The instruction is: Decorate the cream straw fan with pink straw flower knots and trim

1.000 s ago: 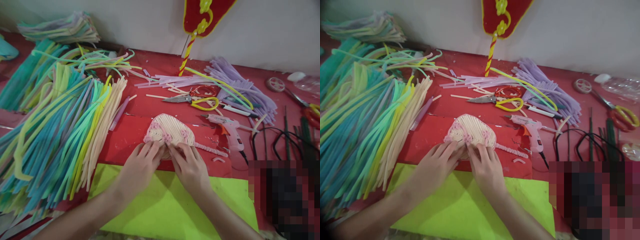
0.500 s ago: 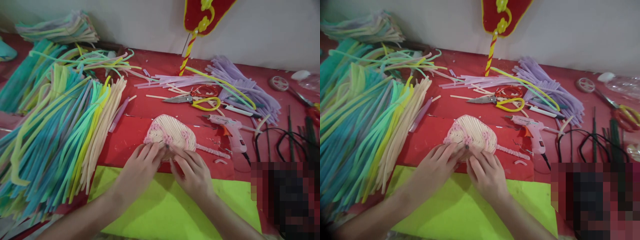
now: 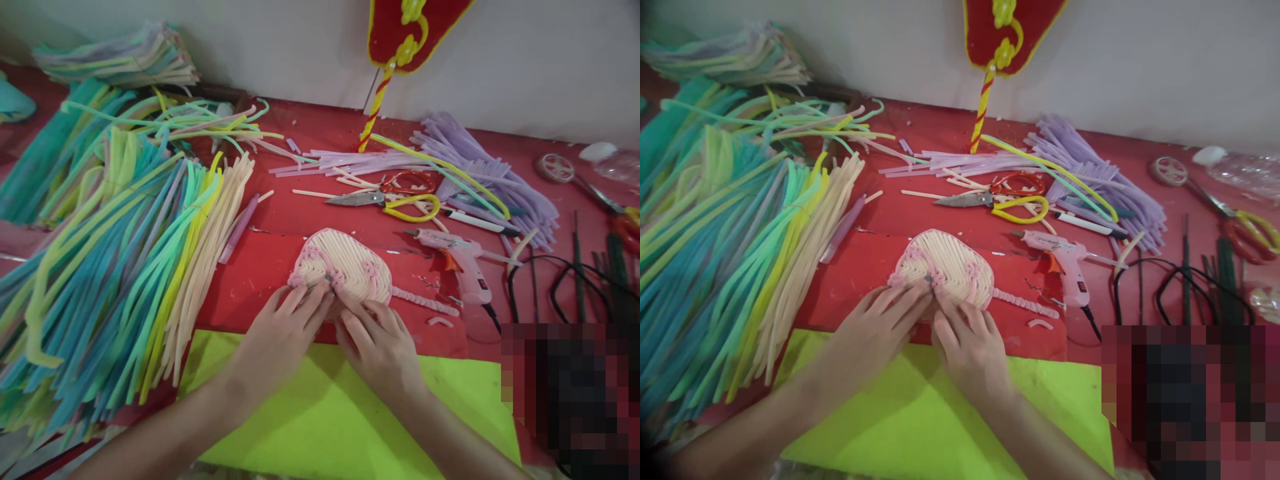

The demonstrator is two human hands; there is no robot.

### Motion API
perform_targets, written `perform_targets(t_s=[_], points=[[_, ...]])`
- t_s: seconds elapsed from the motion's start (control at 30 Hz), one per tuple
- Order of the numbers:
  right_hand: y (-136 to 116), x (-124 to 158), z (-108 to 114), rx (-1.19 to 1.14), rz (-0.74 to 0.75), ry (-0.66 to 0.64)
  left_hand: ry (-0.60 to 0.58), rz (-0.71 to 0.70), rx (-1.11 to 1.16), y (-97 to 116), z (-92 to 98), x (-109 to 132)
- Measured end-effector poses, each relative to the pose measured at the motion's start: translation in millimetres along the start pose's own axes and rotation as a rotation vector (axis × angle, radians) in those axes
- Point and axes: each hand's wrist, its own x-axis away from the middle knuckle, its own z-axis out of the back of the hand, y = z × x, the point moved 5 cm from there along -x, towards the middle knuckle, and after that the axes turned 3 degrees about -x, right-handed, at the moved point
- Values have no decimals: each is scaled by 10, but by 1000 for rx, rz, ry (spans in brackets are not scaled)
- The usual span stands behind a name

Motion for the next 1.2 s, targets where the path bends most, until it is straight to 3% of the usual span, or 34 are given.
perform_targets(t_s=[0.53, 0.8, 1.0, 1.2], points=[[11, 13, 15, -62, -13, 28, -25, -19, 57, -29, 6, 0], [31, 37, -13, -91, 1, -20, -3, -29, 66, -56, 1, 4], [160, 0, -13, -126, 121, -81, 24, -30, 100, -84, -4, -11], [242, -53, 34, -93, 133, -52, 81, -25, 193, -157, 11, -22]])
